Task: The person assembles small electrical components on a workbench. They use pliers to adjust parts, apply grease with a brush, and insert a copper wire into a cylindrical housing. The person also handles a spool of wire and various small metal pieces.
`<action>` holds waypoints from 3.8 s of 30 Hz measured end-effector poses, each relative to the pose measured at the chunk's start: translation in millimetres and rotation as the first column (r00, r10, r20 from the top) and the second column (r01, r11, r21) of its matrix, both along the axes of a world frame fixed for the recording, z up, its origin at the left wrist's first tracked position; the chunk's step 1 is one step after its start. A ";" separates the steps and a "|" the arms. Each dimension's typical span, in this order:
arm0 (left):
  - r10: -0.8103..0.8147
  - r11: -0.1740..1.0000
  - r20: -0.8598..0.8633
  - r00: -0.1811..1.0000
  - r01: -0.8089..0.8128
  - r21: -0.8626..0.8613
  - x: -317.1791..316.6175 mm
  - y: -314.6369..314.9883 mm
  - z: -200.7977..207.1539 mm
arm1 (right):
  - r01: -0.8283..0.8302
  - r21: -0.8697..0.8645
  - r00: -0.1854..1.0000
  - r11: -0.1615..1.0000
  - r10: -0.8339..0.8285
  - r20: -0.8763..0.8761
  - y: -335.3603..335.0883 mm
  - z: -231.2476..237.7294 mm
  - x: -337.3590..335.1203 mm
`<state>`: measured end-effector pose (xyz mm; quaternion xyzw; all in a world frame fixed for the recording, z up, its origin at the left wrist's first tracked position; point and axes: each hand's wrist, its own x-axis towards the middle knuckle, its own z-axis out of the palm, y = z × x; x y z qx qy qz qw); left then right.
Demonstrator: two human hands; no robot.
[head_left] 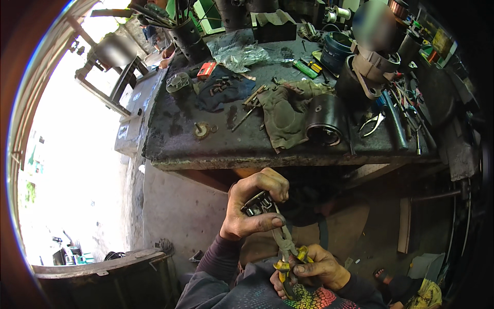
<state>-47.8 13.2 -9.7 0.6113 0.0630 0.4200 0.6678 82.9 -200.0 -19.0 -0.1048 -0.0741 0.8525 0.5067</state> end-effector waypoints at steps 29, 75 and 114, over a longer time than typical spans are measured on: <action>0.782 0.486 -0.273 0.561 -0.273 0.830 54.4 121.0 32.4 | 0.144 0.510 -0.989 0.848 0.105 0.105 92.4 52.1 326.4; 0.421 0.860 -0.379 0.824 -0.230 0.455 159.6 107.4 25.2 | 0.430 0.239 -0.877 0.871 0.339 0.340 81.8 71.0 344.2; 0.592 0.712 -0.411 0.693 -0.210 0.670 176.7 85.1 30.6 | 0.072 0.733 -0.757 0.677 -0.442 0.482 124.8 1.8 116.9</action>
